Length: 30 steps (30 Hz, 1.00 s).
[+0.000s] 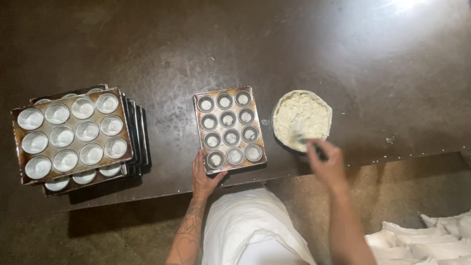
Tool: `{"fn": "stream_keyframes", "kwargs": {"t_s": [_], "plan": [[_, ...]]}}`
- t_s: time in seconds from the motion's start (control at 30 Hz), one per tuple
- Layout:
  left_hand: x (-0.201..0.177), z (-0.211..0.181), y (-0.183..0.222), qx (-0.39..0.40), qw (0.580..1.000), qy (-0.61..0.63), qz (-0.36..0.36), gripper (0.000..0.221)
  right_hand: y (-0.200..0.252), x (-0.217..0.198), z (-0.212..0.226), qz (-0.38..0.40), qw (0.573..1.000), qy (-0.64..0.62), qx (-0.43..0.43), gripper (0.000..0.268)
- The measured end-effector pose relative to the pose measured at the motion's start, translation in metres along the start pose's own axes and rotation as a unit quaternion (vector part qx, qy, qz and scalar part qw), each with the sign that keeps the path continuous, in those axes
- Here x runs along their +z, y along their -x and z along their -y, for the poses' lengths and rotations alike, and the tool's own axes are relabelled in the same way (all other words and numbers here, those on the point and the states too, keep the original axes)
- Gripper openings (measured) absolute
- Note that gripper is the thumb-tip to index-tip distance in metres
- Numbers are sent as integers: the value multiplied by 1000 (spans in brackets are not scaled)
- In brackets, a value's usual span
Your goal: The person dips a brush into a bowl of shortening and coats the cavities of metal baking tins.
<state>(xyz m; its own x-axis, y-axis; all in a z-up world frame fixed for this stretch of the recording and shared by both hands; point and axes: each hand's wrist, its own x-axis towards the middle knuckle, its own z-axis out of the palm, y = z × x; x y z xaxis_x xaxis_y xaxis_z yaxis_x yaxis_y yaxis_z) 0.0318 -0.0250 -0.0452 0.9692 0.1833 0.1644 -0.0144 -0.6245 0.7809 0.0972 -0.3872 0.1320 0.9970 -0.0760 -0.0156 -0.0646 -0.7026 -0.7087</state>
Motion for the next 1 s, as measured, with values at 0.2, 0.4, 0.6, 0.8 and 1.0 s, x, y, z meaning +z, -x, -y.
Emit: {"fn": "stream_keyframes", "kwargs": {"t_s": [0.2,0.4,0.6,0.8,1.0], "plan": [[3,5,1,16,1000,9,-12,121,-65,-2,-70,-13,989,150,-9,30],[3,0,2,-8,1000,1,-11,119,-58,1,-80,-34,993,106,36,30],[2,-1,1,-5,1000,-9,-7,120,-50,-2,-54,-45,996,71,1,29],[0,0,2,-16,998,57,1,117,-9,-10,18,-14,996,-31,-77,22],[-2,12,2,38,999,36,11,112,3,18,76,158,939,-6,-305,28]]}}
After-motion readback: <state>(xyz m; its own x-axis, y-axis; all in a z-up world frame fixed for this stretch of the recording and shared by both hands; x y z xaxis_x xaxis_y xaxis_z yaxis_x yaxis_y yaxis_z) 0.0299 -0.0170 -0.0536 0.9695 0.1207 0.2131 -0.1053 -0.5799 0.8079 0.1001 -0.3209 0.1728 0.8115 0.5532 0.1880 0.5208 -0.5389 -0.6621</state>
